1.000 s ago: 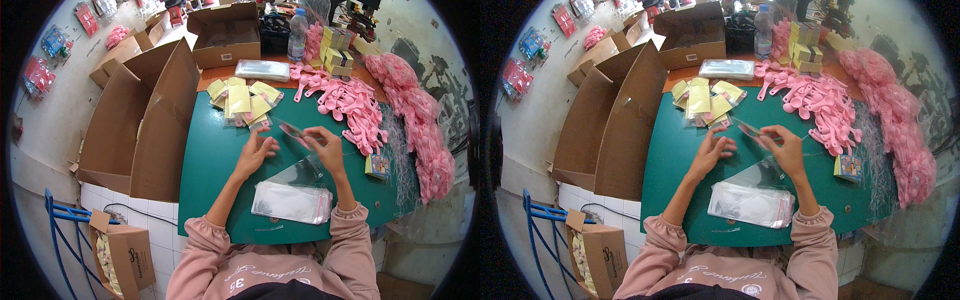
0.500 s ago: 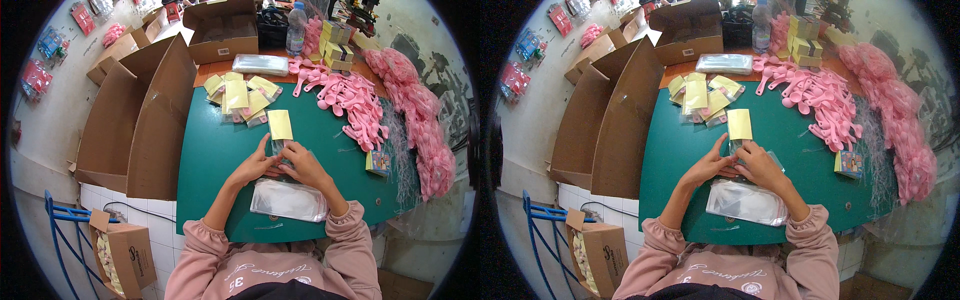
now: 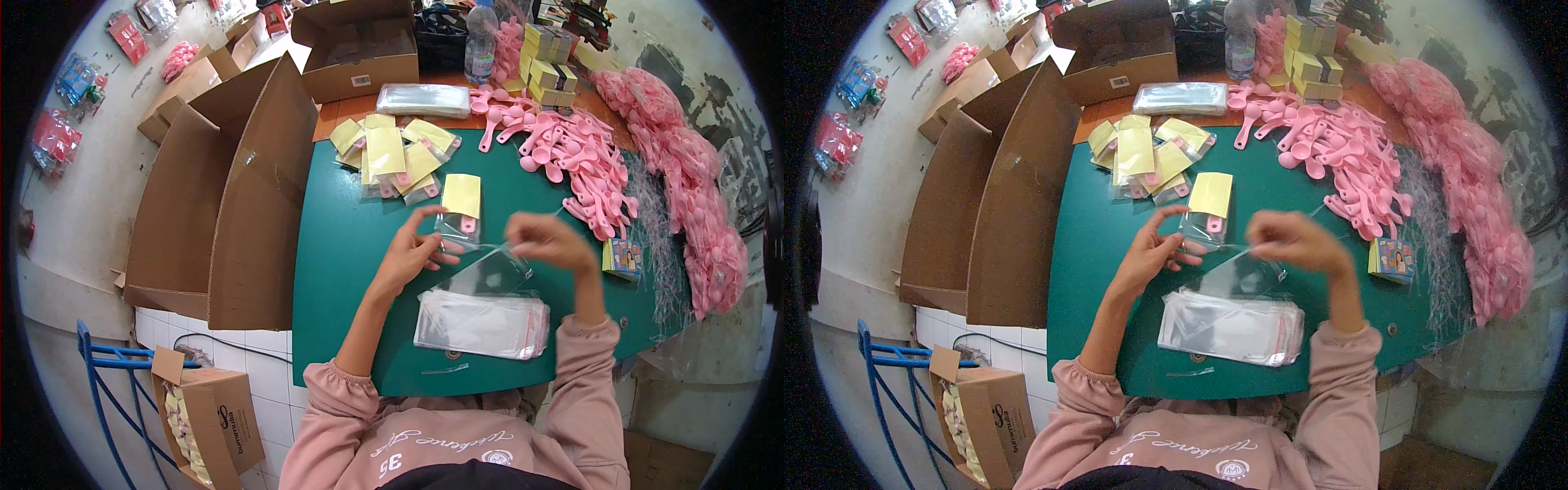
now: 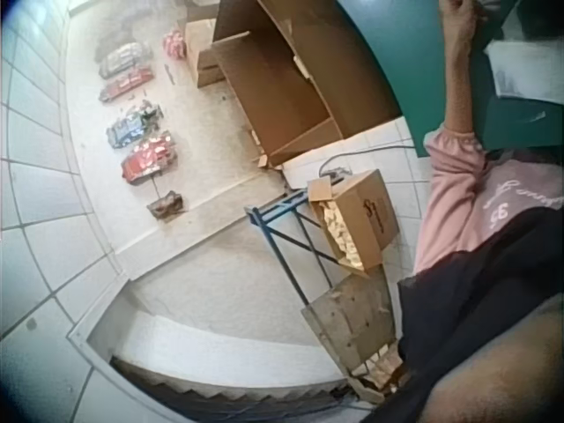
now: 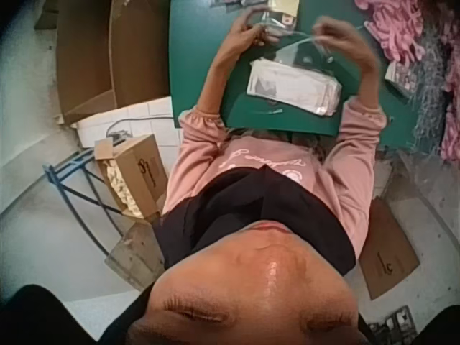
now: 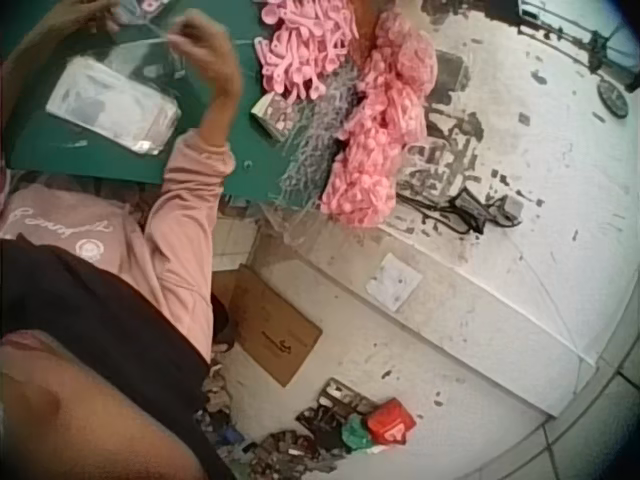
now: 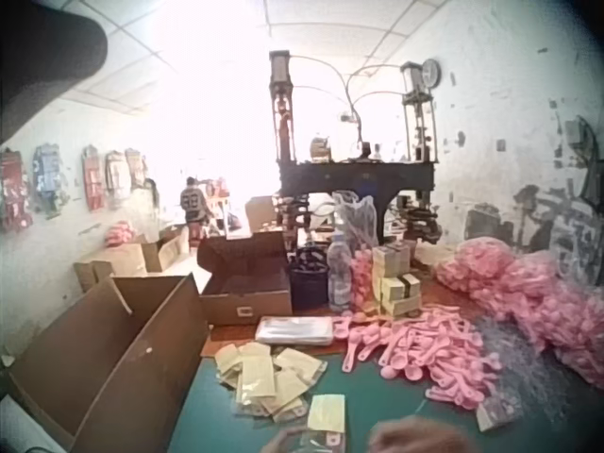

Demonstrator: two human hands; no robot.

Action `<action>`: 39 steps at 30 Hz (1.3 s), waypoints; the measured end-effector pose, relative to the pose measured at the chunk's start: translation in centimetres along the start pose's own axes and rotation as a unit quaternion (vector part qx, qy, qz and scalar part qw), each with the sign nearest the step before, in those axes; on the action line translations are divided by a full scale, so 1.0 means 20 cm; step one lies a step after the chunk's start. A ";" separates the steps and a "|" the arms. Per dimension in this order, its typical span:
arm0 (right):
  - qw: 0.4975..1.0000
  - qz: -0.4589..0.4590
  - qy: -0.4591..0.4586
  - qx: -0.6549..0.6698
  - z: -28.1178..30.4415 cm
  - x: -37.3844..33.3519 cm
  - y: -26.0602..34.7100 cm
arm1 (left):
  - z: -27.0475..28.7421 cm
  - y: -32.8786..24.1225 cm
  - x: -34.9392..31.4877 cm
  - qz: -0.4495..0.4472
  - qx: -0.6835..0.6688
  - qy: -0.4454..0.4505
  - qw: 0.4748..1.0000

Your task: The person places pink plastic spoons and small yellow cards into clear plastic bags on a green table. The person seals each bag and sets it aside, repeating the process with multiple spoons and cards.

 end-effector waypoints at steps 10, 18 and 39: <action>0.897 0.050 -0.298 -0.322 0.13 -0.11 0.11 | -0.14 0.07 0.01 0.040 -0.066 0.124 0.989; 0.952 0.008 -0.266 -0.153 -0.06 0.01 -0.05 | -0.11 -0.01 0.00 -0.016 -0.012 0.143 0.990; 0.951 -0.031 -0.199 0.235 -0.09 0.01 -0.21 | -0.06 -0.06 0.03 -0.132 0.176 -0.018 0.975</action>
Point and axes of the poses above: each hand's wrist, its own x-axis towards the middle knuckle, its own z-axis out of the back of the hand, y = z × x, the point moved 9 cm from there along x, towards the middle knuckle, and after that the axes turned 3 degrees about -x, right-handed, at the moved point
